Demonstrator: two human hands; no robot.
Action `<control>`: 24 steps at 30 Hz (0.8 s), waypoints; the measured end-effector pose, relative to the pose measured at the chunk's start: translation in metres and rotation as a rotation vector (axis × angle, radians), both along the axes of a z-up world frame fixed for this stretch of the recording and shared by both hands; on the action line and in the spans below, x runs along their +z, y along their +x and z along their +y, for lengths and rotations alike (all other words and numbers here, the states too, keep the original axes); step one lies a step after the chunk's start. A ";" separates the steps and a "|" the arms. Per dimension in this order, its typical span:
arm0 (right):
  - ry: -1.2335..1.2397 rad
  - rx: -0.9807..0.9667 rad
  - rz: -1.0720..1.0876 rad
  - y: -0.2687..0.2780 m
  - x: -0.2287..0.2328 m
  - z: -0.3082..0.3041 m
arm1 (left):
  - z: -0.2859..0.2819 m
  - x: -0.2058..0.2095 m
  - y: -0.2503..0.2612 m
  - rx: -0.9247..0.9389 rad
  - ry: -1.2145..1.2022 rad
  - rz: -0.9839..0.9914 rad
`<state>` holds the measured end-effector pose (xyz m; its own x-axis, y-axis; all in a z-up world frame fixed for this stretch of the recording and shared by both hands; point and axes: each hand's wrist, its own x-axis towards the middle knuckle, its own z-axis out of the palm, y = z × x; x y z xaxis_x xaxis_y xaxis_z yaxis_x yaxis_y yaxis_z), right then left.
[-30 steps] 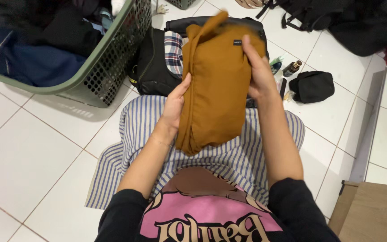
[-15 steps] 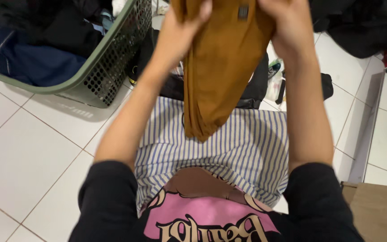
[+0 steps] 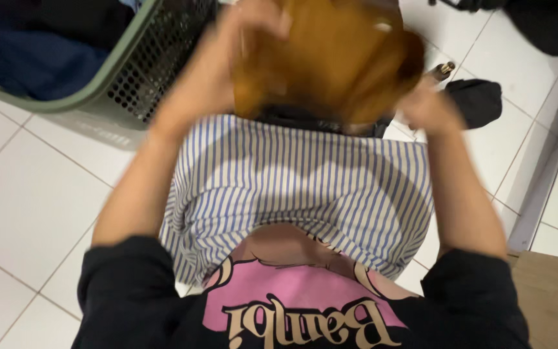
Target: The person folds a white t-shirt and a pair of brown shorts, then places them into a black duffel bag. The person also packs a toiletry bag containing several bottles and tubes into the bag and zips it closed.
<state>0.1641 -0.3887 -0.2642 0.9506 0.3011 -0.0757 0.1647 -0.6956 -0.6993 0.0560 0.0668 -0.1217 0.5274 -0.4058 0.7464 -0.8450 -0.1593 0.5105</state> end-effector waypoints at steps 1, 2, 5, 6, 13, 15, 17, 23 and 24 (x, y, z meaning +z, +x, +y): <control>0.013 0.291 -0.102 -0.033 -0.040 0.016 | -0.003 -0.028 -0.021 -0.007 0.097 0.163; 0.029 0.584 -0.202 -0.061 -0.067 0.026 | -0.004 -0.060 -0.052 -0.177 0.021 0.741; 0.096 0.772 0.231 -0.145 -0.117 0.068 | -0.016 -0.132 -0.116 -0.045 0.316 0.590; 0.118 0.787 0.319 -0.164 -0.119 0.080 | -0.017 -0.144 -0.133 0.047 0.445 0.542; -0.081 0.774 0.265 -0.220 -0.087 0.109 | -0.018 -0.176 -0.167 0.144 0.455 0.690; -0.079 0.841 -0.047 -0.226 -0.090 0.108 | -0.015 -0.192 -0.169 0.121 0.348 0.718; 0.027 0.559 0.266 -0.233 -0.097 0.107 | -0.015 -0.208 -0.169 0.215 0.292 0.652; 0.246 -0.295 0.293 -0.232 -0.100 0.138 | -0.037 -0.231 -0.161 0.484 0.027 0.934; 0.295 -0.382 0.236 -0.234 -0.093 0.145 | -0.041 -0.232 -0.158 0.516 -0.051 0.907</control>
<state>-0.0696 -0.2435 -0.3577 0.9640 -0.0225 -0.2651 -0.2472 -0.4437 -0.8614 -0.1019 0.0261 -0.3536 0.9988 0.0494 -0.0061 0.0232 -0.3525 0.9355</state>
